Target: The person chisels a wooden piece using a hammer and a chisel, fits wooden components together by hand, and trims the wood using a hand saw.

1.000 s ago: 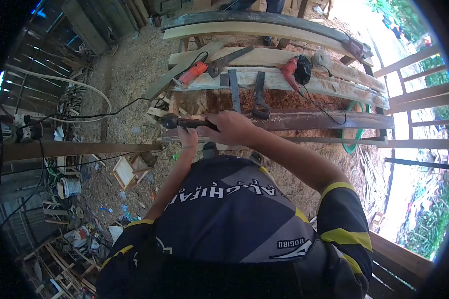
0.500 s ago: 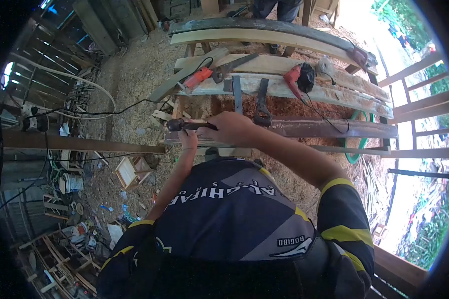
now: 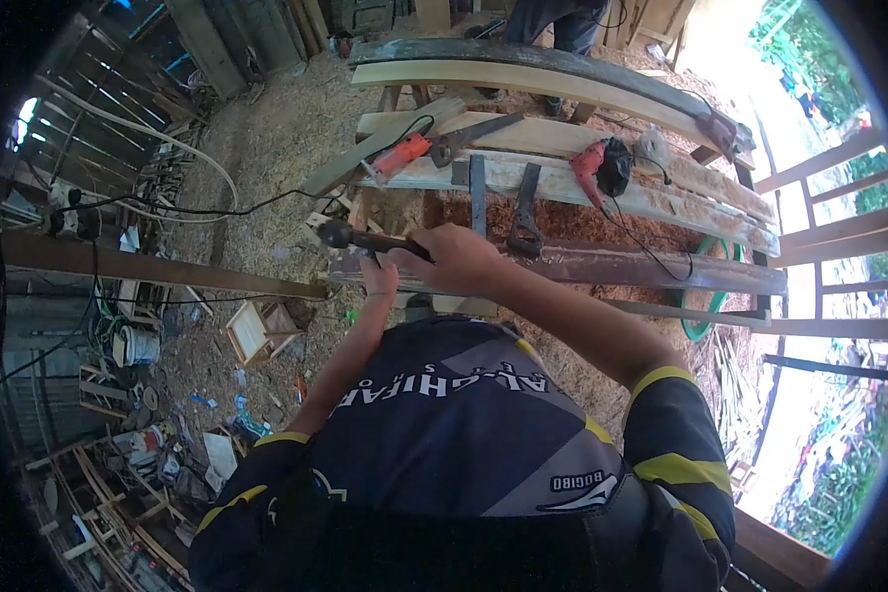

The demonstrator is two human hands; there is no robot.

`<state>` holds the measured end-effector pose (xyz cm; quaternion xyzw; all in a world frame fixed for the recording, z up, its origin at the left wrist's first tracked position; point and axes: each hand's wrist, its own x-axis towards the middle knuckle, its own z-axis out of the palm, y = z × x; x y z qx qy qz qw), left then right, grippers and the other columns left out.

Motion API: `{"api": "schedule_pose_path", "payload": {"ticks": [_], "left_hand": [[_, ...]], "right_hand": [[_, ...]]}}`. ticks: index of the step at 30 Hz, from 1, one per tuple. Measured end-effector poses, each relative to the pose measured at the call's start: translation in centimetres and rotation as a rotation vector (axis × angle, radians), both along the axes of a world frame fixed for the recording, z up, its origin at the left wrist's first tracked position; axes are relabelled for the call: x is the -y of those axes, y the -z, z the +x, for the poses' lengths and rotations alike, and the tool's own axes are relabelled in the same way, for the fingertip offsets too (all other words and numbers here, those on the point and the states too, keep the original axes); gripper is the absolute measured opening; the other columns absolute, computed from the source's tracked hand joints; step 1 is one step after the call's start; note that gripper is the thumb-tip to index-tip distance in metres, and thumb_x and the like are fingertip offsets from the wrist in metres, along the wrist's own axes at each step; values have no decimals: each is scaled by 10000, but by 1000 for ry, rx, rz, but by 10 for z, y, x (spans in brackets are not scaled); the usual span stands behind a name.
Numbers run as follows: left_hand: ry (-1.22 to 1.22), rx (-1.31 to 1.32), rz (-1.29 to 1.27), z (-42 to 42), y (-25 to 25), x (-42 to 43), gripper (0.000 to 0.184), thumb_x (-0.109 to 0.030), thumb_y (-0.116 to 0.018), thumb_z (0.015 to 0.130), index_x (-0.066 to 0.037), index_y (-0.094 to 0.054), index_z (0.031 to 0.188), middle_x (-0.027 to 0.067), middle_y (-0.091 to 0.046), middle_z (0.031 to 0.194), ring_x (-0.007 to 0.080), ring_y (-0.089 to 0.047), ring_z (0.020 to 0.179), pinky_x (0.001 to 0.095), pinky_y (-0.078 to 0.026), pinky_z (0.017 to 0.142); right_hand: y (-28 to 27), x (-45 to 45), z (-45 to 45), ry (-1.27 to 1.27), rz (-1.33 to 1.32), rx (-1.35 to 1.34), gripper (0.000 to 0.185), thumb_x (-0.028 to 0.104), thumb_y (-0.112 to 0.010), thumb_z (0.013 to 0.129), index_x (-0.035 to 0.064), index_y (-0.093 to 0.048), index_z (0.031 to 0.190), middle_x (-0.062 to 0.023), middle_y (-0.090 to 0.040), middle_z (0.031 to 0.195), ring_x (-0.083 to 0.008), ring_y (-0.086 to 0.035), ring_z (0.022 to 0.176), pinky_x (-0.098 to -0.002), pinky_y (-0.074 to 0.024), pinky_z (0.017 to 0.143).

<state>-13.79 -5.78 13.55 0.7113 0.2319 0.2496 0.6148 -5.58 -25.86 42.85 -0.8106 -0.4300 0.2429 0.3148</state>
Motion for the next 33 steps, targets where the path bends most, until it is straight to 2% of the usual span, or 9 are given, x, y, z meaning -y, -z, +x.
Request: {"api": "schedule_pose_path", "payload": {"ticks": [4,7,10,13,19,27,30,32,33], "left_hand": [[-61,89,254,3,2,-2,663,-515,-482,1049,106,-499,1278,234,-628,1178,304,-647,1035,434,-534,872],[-85,84,188,5,-31,10,565,-458,-458,1028,66,-622,1160,231,-654,1050,376,-642,934,466,-502,879],[53,-165,61,-6,-44,2,564,-429,-456,1027,61,-599,1266,259,-646,1134,410,-637,1055,476,-487,949],[-128,12,320,1,25,-9,580,-479,-471,1051,53,-557,1269,225,-648,1132,347,-658,1029,466,-526,880],[-132,12,127,-1,-8,-3,539,-432,-478,1015,50,-575,1236,238,-610,1127,393,-581,985,499,-481,894],[79,130,-120,11,20,-15,413,-397,-480,1071,-3,-545,1176,115,-583,1042,293,-550,918,455,-467,890],[36,6,232,16,23,-14,324,-342,-458,1093,-26,-526,1114,85,-559,1017,268,-563,943,426,-466,889],[-7,87,77,14,37,-10,298,-326,-467,1095,-34,-519,1072,83,-546,995,253,-565,945,403,-467,883],[27,205,-268,11,21,-7,301,-331,-480,1090,-34,-518,1057,90,-544,987,248,-564,941,393,-468,882]], "right_hand": [[12,3,1,-40,34,93,527,521,-574,1002,9,-694,979,-248,-687,835,-440,-684,815,-526,-519,741],[21,3,11,-61,-153,89,514,511,-591,996,7,-695,998,-250,-684,823,-445,-684,807,-517,-523,733],[8,3,4,-32,-73,80,536,525,-577,998,1,-691,994,-248,-678,807,-448,-681,812,-518,-526,737],[3,4,-2,-25,-11,109,550,530,-564,1003,-6,-686,985,-247,-668,784,-453,-675,809,-521,-526,738],[27,9,8,-31,-73,110,525,496,-574,1009,-17,-682,981,-249,-654,751,-455,-670,776,-514,-523,714],[19,5,-1,-53,-76,136,574,572,-562,986,18,-680,893,-239,-690,797,-451,-688,797,-545,-528,739],[13,5,0,-94,-125,149,545,548,-565,988,18,-680,935,-236,-685,777,-446,-689,783,-545,-526,718],[3,0,-3,-94,-83,119,518,523,-567,995,21,-684,943,-233,-676,771,-442,-682,784,-538,-526,730],[-1,-1,-7,-89,-61,99,505,511,-568,998,22,-686,947,-232,-672,768,-440,-679,784,-535,-526,736]]}}
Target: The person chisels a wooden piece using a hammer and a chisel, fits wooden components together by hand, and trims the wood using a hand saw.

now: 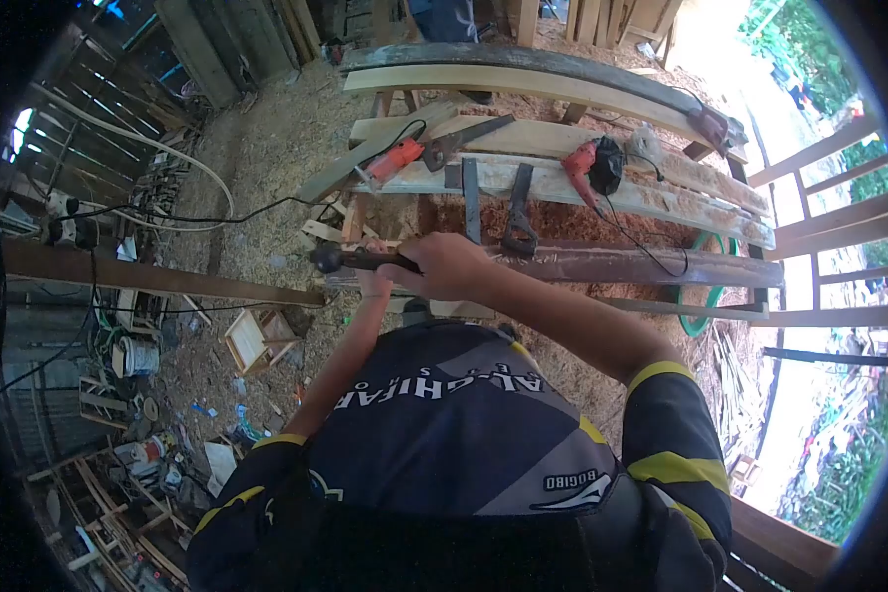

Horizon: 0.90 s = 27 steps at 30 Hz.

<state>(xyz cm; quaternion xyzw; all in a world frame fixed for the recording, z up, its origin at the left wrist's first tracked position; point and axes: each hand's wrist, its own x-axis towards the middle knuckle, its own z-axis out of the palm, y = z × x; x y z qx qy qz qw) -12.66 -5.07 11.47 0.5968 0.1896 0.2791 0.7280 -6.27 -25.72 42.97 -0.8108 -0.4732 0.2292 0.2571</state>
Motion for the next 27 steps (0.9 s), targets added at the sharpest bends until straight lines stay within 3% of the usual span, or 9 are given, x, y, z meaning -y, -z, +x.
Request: {"api": "schedule_pose_path", "payload": {"ticks": [2,5,7,10,13,16,22,27], "left_hand": [[35,49,-137,0,-9,1,317,-347,-511,1076,-32,-521,1034,98,-544,970,234,-555,920,378,-470,863],[-48,-43,283,0,-9,-3,340,-360,-542,1048,-23,-529,1004,100,-550,932,214,-533,863,372,-472,806],[-127,57,291,0,-19,2,336,-346,-537,1030,-14,-530,977,97,-551,889,206,-521,817,373,-468,767],[-123,-96,396,-13,-48,7,262,-250,-493,1002,-1,-522,926,79,-536,804,205,-506,750,372,-455,700],[-114,-149,338,-17,-59,11,224,-192,-476,970,13,-511,886,71,-524,764,197,-493,708,383,-445,667],[-138,-102,319,-12,-61,12,245,-201,-488,994,13,-497,874,54,-519,773,184,-487,713,374,-427,652],[-207,-51,20,-9,-50,11,323,-259,-508,1049,-10,-498,843,28,-493,764,134,-453,714,317,-378,638],[-177,-96,130,-13,-62,8,361,-305,-505,1054,-12,-508,843,24,-516,781,124,-470,730,323,-404,660]], "right_hand": [[-2,0,-2,-1,80,-7,517,516,-571,997,14,-686,947,-240,-672,779,-445,-677,793,-538,-524,742],[10,1,2,28,16,8,511,498,-587,996,-3,-678,950,-249,-664,776,-452,-672,786,-532,-523,734],[13,4,3,50,-15,19,509,487,-593,996,-14,-671,951,-253,-659,770,-456,-669,778,-524,-524,728],[6,3,4,67,31,17,525,492,-590,999,-25,-666,950,-255,-657,768,-460,-668,778,-516,-527,731],[-9,-5,-3,88,71,5,543,508,-590,997,-25,-673,945,-253,-661,771,-458,-669,783,-515,-525,739],[-5,-7,0,107,105,12,545,519,-603,989,-18,-683,935,-248,-662,769,-448,-671,776,-513,-522,733],[9,-3,2,178,18,-119,601,562,-580,983,-21,-678,874,-264,-672,756,-459,-679,772,-519,-528,722],[5,-6,-1,194,47,-124,591,558,-581,986,-14,-685,875,-256,-682,771,-457,-682,785,-520,-529,733]]}}
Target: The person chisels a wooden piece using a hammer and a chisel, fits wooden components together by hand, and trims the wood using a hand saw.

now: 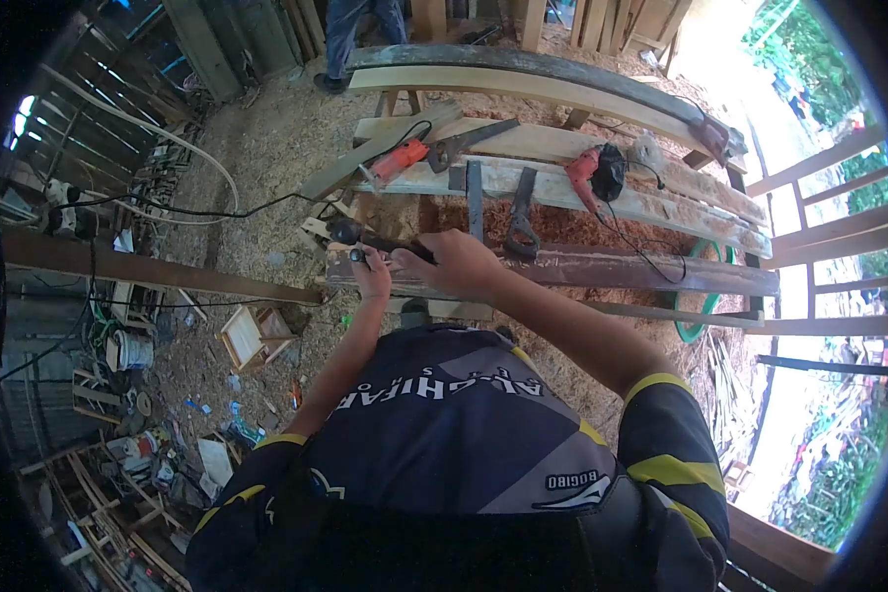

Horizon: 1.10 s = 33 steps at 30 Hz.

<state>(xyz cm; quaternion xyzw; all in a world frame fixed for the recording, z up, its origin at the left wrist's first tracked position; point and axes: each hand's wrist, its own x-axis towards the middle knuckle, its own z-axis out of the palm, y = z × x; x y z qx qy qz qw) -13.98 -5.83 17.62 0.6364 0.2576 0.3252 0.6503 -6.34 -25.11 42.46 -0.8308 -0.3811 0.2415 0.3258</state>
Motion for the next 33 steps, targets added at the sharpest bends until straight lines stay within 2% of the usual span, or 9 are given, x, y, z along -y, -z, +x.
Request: {"api": "schedule_pose_path", "payload": {"ticks": [6,11,13,15,18,20,26,31,33], "left_hand": [[-13,55,242,4,-11,2,326,-266,-465,1051,-10,-479,848,46,-513,804,169,-496,760,336,-467,748],[95,218,-86,8,25,-14,310,-262,-477,1045,-21,-460,852,68,-507,862,179,-502,817,306,-444,792],[62,148,132,6,19,-13,322,-278,-494,1047,-30,-452,846,78,-498,871,187,-500,830,298,-433,803],[45,117,49,3,15,-11,334,-301,-510,1047,-22,-479,866,93,-519,881,205,-511,827,311,-449,803],[-8,106,161,1,10,-11,388,-364,-499,1052,-3,-526,912,112,-558,895,225,-535,828,343,-473,802],[-24,95,233,-2,11,-10,448,-418,-478,1054,10,-554,942,124,-582,895,236,-551,829,369,-483,799],[-111,40,122,0,6,-3,537,-492,-441,1055,17,-552,924,134,-584,852,246,-568,822,399,-481,792],[66,36,199,-1,25,-23,525,-465,-440,1070,19,-508,879,117,-579,846,243,-630,898,389,-501,846],[-18,95,49,3,30,-16,528,-456,-433,1075,33,-537,903,125,-602,862,252,-652,937,392,-509,862]], "right_hand": [[-7,-13,-1,-105,-70,66,574,556,-559,990,9,-706,893,-248,-686,768,-458,-682,780,-531,-529,741],[-19,-24,-3,-176,-118,81,573,569,-535,992,32,-731,958,-245,-702,828,-454,-686,831,-533,-534,780],[-17,-27,5,-213,-193,88,570,572,-530,992,40,-733,978,-241,-707,851,-450,-689,849,-532,-534,785],[-11,-32,13,-234,-310,54,569,577,-524,991,47,-733,993,-236,-712,871,-444,-692,862,-531,-533,786],[-8,-37,8,-224,-217,57,558,574,-536,1001,43,-703,962,-210,-671,734,-427,-681,740,-516,-524,700],[-5,-41,6,-227,-172,108,558,577,-528,1002,51,-709,972,-209,-673,738,-423,-684,747,-519,-523,705],[-8,-48,10,-278,-277,139,575,601,-507,1001,63,-711,1002,-214,-685,786,-425,-685,794,-537,-516,726],[-16,-53,4,-278,-271,123,578,609,-512,993,66,-706,1030,-215,-694,820,-424,-686,817,-532,-518,734],[-17,-51,5,-304,-330,129,577,609,-511,994,66,-703,1039,-216,-694,823,-425,-686,819,-531,-519,739]]}}
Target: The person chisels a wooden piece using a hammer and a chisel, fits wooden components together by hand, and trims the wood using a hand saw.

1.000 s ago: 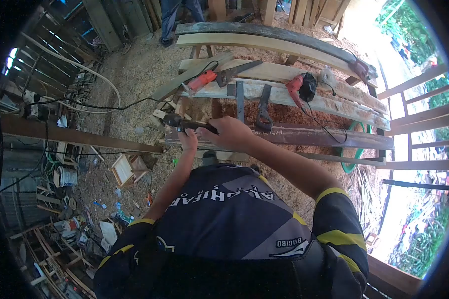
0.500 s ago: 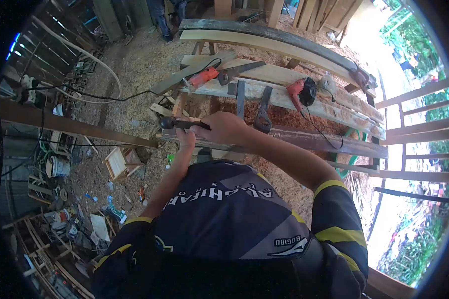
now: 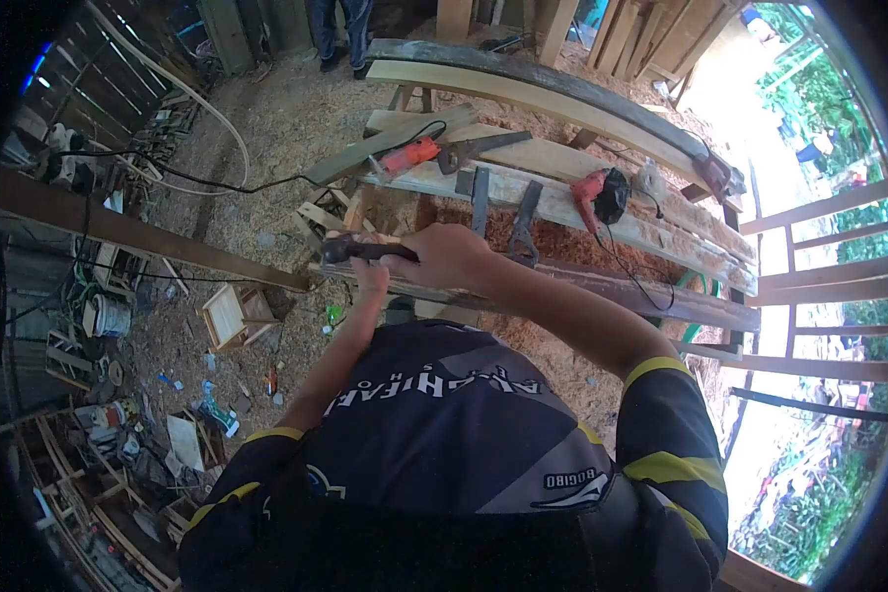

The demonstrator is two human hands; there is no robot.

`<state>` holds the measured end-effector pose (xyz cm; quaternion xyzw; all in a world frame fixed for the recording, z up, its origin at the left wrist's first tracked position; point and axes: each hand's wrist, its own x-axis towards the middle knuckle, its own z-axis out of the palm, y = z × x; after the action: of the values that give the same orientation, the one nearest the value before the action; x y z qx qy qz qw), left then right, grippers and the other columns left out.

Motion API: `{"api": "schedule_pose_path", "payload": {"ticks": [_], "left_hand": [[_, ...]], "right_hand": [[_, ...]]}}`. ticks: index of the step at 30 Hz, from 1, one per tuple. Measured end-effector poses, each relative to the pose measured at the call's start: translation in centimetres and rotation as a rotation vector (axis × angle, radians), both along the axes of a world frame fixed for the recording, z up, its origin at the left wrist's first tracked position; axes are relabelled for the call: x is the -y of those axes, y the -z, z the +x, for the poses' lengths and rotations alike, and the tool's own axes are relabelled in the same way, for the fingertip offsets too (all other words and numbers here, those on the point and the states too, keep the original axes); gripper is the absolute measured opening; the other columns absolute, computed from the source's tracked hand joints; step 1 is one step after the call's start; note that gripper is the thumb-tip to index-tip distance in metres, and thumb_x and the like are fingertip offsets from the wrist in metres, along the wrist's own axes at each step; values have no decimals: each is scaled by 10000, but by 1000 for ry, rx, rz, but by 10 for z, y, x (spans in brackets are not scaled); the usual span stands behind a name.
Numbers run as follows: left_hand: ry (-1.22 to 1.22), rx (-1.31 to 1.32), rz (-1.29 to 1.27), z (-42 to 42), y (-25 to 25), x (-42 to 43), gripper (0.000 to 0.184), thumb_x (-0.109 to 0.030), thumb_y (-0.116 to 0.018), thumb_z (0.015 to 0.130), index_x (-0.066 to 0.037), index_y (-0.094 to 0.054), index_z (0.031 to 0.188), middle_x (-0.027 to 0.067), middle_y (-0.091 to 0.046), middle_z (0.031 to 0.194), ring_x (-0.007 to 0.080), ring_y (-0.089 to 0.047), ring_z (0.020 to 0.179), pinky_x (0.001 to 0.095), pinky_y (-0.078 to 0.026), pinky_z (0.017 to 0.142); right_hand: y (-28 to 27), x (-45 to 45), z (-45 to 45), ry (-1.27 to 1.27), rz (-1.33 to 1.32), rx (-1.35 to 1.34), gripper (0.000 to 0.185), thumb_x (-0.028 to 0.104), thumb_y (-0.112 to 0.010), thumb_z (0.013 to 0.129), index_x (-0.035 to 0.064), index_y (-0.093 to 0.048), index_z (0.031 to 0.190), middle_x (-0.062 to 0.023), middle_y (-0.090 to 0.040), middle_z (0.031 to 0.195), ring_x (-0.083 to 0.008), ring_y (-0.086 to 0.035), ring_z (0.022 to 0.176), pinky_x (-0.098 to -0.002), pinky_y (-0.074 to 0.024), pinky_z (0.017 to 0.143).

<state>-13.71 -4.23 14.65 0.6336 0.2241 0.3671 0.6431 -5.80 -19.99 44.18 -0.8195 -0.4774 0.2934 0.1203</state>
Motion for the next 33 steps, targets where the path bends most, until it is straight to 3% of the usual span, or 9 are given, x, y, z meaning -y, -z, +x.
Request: {"api": "schedule_pose_path", "payload": {"ticks": [7,9,13,16,19,22,25,29,33], "left_hand": [[8,-142,114,-12,-15,-1,560,-485,-464,1068,52,-624,1083,178,-677,1017,264,-676,1018,404,-520,860],[-33,-10,-69,-2,9,4,543,-485,-478,1067,42,-604,1028,160,-653,985,248,-659,975,394,-515,858],[-12,17,195,-4,7,0,512,-465,-511,1063,24,-532,913,114,-587,910,212,-599,881,383,-511,864],[71,124,79,-3,-3,1,504,-459,-530,1056,4,-478,864,92,-536,855,198,-547,817,378,-515,858],[34,5,-42,-8,-16,9,480,-441,-529,1058,-2,-493,869,92,-546,857,204,-560,814,373,-520,858],[56,-34,135,-13,-21,10,438,-396,-538,1062,-16,-494,848,97,-558,871,211,-571,835,357,-516,884],[162,118,33,-5,5,1,462,-397,-531,1062,-2,-491,826,101,-559,875,224,-578,838,354,-516,886],[11,55,8,-1,-7,16,535,-461,-492,1063,14,-486,817,107,-539,838,237,-553,782,363,-502,814],[131,74,125,-1,2,0,582,-520,-447,1064,15,-515,846,109,-535,831,245,-536,762,381,-480,767]], "right_hand": [[4,-3,-1,22,6,-4,591,625,-489,990,91,-731,1065,-216,-713,854,-427,-701,853,-530,-542,769],[-1,-3,-1,-18,-27,35,573,614,-502,998,82,-711,1037,-203,-694,796,-413,-694,798,-529,-530,729],[6,-4,1,-4,33,33,556,607,-504,1001,96,-716,1054,-197,-692,773,-411,-694,772,-531,-529,715],[5,-4,-10,14,45,30,543,601,-513,997,101,-717,1055,-195,-693,771,-409,-695,765,-531,-529,710],[-2,-1,-9,-8,18,51,536,596,-521,992,99,-715,1051,-197,-693,775,-412,-693,769,-529,-528,708],[-2,-1,-8,-4,23,49,535,594,-526,988,97,-715,1044,-193,-697,792,-408,-694,784,-524,-530,714],[-6,-2,-14,-6,22,64,538,598,-526,986,99,-720,1042,-186,-702,812,-404,-697,809,-523,-534,730],[-11,-3,-11,7,-55,70,548,609,-529,985,99,-721,1043,-184,-705,824,-404,-699,828,-527,-536,741],[-16,-3,-17,17,-17,25,603,625,-493,980,83,-739,1075,-204,-723,854,-418,-711,847,-532,-549,778]]}}
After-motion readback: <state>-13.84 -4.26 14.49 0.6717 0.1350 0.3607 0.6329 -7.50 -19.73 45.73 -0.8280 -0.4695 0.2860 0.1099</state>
